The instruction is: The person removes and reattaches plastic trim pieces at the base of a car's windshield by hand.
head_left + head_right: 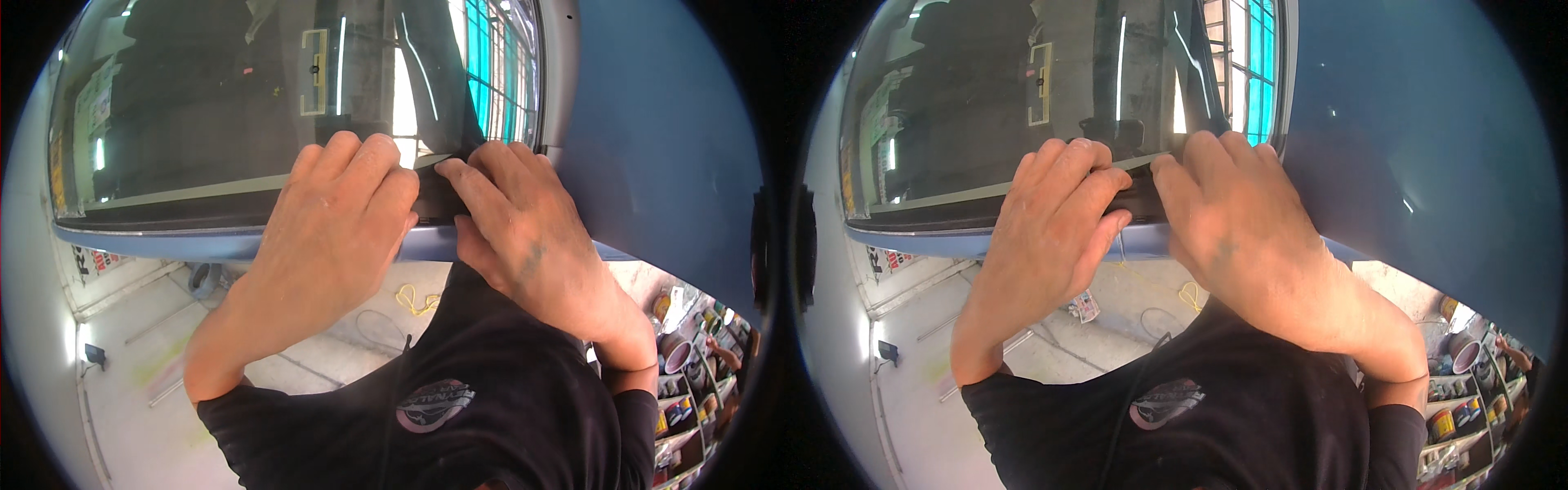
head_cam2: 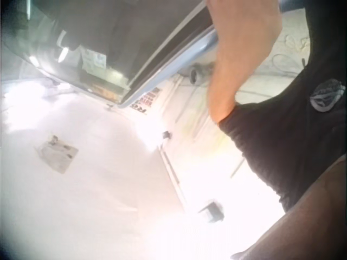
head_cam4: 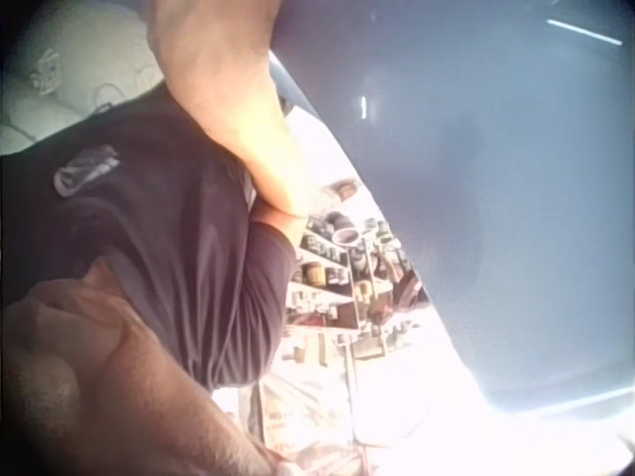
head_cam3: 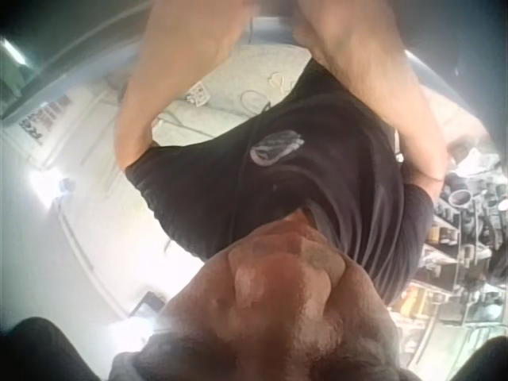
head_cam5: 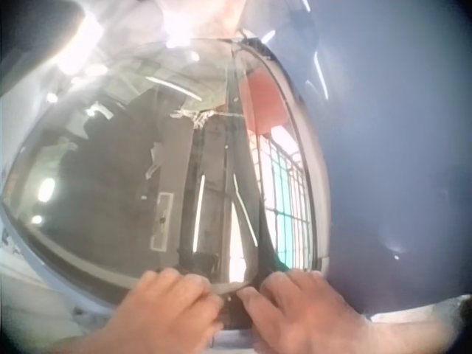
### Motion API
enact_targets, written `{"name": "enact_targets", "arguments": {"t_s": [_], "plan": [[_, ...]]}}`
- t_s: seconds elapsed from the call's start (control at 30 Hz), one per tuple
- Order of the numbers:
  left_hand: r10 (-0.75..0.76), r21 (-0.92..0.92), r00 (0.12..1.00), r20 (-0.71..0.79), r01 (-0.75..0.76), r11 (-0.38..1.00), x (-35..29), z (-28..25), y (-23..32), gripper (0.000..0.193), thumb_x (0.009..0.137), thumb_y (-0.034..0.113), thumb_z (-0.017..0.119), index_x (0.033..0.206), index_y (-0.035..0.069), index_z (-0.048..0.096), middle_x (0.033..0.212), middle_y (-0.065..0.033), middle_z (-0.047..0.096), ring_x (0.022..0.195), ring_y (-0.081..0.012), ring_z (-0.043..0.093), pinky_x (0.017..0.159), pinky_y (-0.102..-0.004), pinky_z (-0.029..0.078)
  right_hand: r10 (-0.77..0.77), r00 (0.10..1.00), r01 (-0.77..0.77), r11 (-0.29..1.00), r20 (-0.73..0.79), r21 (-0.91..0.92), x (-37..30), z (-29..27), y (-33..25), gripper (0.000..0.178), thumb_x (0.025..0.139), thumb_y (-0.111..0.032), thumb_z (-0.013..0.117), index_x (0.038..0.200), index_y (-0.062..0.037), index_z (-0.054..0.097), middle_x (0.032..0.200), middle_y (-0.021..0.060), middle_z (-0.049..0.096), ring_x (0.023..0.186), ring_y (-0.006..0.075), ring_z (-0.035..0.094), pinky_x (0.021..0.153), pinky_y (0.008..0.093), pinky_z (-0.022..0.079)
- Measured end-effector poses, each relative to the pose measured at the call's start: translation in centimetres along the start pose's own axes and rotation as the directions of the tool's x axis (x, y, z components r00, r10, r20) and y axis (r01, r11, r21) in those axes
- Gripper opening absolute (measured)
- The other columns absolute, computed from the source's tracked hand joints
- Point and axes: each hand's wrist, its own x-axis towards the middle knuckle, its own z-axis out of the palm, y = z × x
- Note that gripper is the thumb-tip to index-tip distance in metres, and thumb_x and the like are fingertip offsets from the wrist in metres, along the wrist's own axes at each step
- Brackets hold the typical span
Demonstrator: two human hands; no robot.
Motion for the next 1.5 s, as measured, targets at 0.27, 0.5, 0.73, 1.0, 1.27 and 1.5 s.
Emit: {"name": "enact_targets", "arguments": {"t_s": [0.27, 0.5, 0.73, 1.0, 1.27, 1.5], "plan": [[0.01, 0.129, 0.998, 0.067, -0.018, 0.991, 0.4, -0.1, 0.3, 0.04, 0.076, 0.007, 0.076, 0.113, 0.0, 0.063, 0.11, -0.01, 0.056, 0.095, -0.0275, 0.054, 0.082, -0.0384, 0.045, -0.076, 0.995, 0.072, 0.995, -0.062, -0.072, -0.3, 0.8, 0.5, 0.053, 0.069, 0.004, 0.074, 0.121, 0.0057, 0.061, 0.111, 0.0171, 0.058, 0.096, 0.0349, 0.058, 0.083, 0.0434, 0.051], [-0.049, 0.044, 0.994, 0.093, 0.045, 0.998, 0.5, -0.4, 0.5, 0.037, 0.081, 0.009, 0.073, 0.116, 0.002, 0.062, 0.107, -0.0101, 0.059, 0.094, -0.0285, 0.055, 0.083, -0.0393, 0.045, -0.046, 0.997, 0.048, 0.998, -0.065, 0.028, -0.1, 0.1, 0.4, 0.05, 0.073, 0.006, 0.072, 0.122, 0.0047, 0.062, 0.113, 0.0181, 0.059, 0.099, 0.0371, 0.059, 0.086, 0.0439, 0.05], [-0.037, -0.21, 0.999, -0.04, 0.027, 0.977, 0.7, -0.8, 0.1, 0.037, 0.083, 0.003, 0.07, 0.118, 0.005, 0.06, 0.088, -0.01, 0.058, 0.085, -0.0301, 0.056, 0.083, -0.0416, 0.046, 0.004, 1.0, -0.005, 0.998, 0.018, 0.058, -0.4, -0.3, 0.3, 0.045, 0.076, 0.007, 0.071, 0.12, 0.0031, 0.064, 0.112, 0.0172, 0.059, 0.1, 0.0366, 0.06, 0.087, 0.0439, 0.051], [-0.089, -0.226, 0.996, 0.007, 0.088, 0.97, 1.6, -0.5, 0.5, 0.036, 0.081, -0.003, 0.069, 0.114, 0.004, 0.057, 0.087, -0.012, 0.058, 0.085, -0.0326, 0.056, 0.08, -0.0441, 0.046, -0.055, 0.993, 0.058, 0.998, -0.103, 0.029, -0.2, 0.5, 0.6, 0.034, 0.065, 0.01, 0.066, 0.098, 0.0008, 0.062, 0.095, 0.0132, 0.056, 0.09, 0.032, 0.056, 0.077, 0.042, 0.048], [-0.128, -0.18, 0.988, 0.081, 0.141, 0.973, 1.7, -0.7, 0.9, 0.036, 0.082, -0.005, 0.067, 0.114, 0.004, 0.054, 0.092, -0.0131, 0.059, 0.086, -0.0353, 0.055, 0.079, -0.0464, 0.045, -0.034, 0.987, 0.036, 0.999, -0.156, 0.008, 0.2, 1.4, 0.6, 0.026, 0.071, 0.008, 0.064, 0.096, -0.0001, 0.062, 0.091, 0.0123, 0.058, 0.087, 0.0314, 0.057, 0.075, 0.042, 0.049], [-0.061, -0.112, 0.998, 0.01, 0.062, 0.992, 1.3, 0.0, 0.7, 0.031, 0.082, -0.006, 0.066, 0.11, 0.003, 0.055, 0.094, -0.0129, 0.06, 0.088, -0.0351, 0.054, 0.078, -0.0457, 0.044, -0.052, 0.986, 0.055, 0.998, -0.161, 0.018, 0.5, 1.5, 0.8, 0.026, 0.072, 0.008, 0.064, 0.097, -0.0004, 0.061, 0.089, 0.0124, 0.057, 0.086, 0.0315, 0.056, 0.073, 0.0423, 0.048]]}}
